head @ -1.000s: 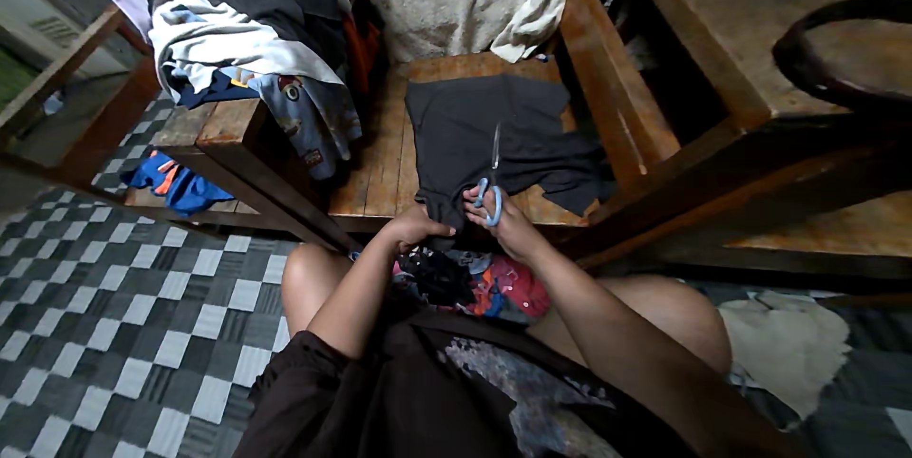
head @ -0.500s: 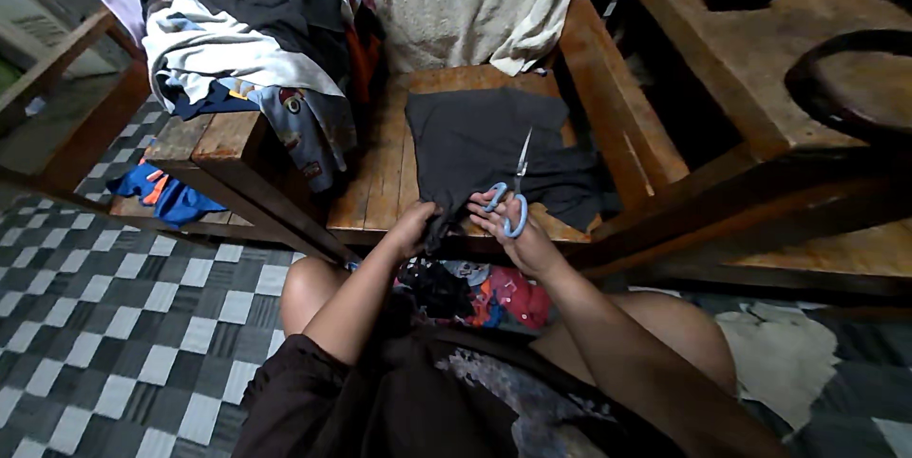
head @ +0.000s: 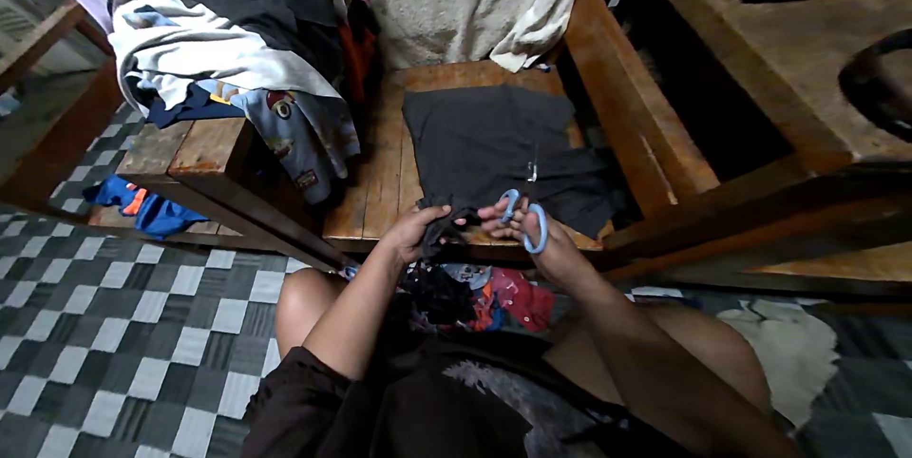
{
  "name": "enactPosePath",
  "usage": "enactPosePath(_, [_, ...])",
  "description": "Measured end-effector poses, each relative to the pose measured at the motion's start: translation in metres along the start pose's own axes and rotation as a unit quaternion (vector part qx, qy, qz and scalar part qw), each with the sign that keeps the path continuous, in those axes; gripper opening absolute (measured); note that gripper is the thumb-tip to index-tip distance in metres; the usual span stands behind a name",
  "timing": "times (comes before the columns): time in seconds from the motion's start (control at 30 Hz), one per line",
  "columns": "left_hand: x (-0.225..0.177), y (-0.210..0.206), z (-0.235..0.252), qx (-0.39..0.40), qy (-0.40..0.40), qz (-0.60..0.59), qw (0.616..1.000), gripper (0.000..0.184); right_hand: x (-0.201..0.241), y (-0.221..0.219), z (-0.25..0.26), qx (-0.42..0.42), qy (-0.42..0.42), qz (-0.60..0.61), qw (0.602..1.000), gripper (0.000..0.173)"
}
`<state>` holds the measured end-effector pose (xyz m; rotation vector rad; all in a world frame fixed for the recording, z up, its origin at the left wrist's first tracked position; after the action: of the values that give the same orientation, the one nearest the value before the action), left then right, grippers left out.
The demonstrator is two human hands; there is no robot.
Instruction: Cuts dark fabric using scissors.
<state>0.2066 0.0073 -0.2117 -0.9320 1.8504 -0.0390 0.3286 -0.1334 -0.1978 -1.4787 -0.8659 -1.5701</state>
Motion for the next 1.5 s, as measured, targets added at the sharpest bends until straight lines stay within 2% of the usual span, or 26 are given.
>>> enactPosePath(0.13, [-0.003,0.001,0.003,-0.015,0.015,-0.027,0.999,0.027,0.004,-0.004,-0.024,0.136,-0.062,-0.058,0.987,0.069])
enactPosePath(0.17, [-0.004,0.001,0.004,-0.013,0.015,-0.034,0.999,0.029,0.002,-0.007,-0.03,0.159,-0.084,-0.075,0.981,0.066])
enactPosePath(0.27, [-0.007,0.002,0.005,-0.002,0.012,-0.056,0.998,0.033,-0.005,-0.019,-0.045,0.209,-0.187,-0.121,0.952,0.037])
enactPosePath(0.33, [-0.008,0.002,0.005,0.0,0.014,-0.063,0.998,0.034,-0.01,-0.024,-0.049,0.227,-0.232,-0.152,0.933,0.032])
enactPosePath(0.43, [-0.008,0.005,0.007,-0.007,0.02,-0.073,0.997,0.036,-0.017,-0.02,-0.052,0.229,-0.249,-0.156,0.928,0.036])
enactPosePath(0.5, [-0.008,0.006,0.007,-0.005,0.025,-0.079,0.997,0.037,-0.015,-0.014,-0.053,0.229,-0.262,-0.148,0.926,0.032])
enactPosePath(0.63, [-0.006,0.006,0.005,0.03,0.046,-0.075,0.996,0.046,-0.01,-0.012,-0.051,0.232,-0.256,-0.149,0.926,0.03])
enactPosePath(0.87, [-0.001,-0.002,-0.002,0.064,0.088,-0.046,0.993,0.049,-0.009,-0.019,-0.038,0.247,-0.23,-0.148,0.93,0.025])
enactPosePath(0.97, [0.001,-0.003,-0.003,0.082,0.095,-0.048,0.991,0.055,-0.005,-0.022,-0.035,0.253,-0.223,-0.161,0.928,0.028])
enactPosePath(1.07, [0.004,0.0,-0.002,0.063,0.11,-0.056,0.99,0.067,-0.005,-0.025,-0.032,0.26,-0.214,-0.167,0.927,0.033])
enactPosePath(1.2, [0.01,0.004,0.0,0.042,0.127,-0.071,0.988,0.083,-0.004,-0.03,-0.031,0.265,-0.22,-0.17,0.923,0.03])
enactPosePath(1.37, [0.009,0.004,-0.002,0.034,0.133,-0.062,0.989,0.086,-0.007,-0.032,-0.027,0.258,-0.226,-0.186,0.921,0.033])
enactPosePath(1.5, [0.007,0.004,-0.003,0.047,0.128,-0.075,0.988,0.088,-0.008,-0.032,-0.025,0.248,-0.23,-0.173,0.925,0.028])
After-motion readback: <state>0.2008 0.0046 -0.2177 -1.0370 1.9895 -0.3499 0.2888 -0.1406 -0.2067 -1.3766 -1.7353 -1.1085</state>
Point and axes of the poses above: each hand's wrist, its own z-axis towards the middle knuckle, its own y-axis out of the back of the hand, x = y × z, the point moved 6 cm from there along z, towards the middle knuckle, and after that the axes turned 1 degree about -x, right-handed, at the moved point
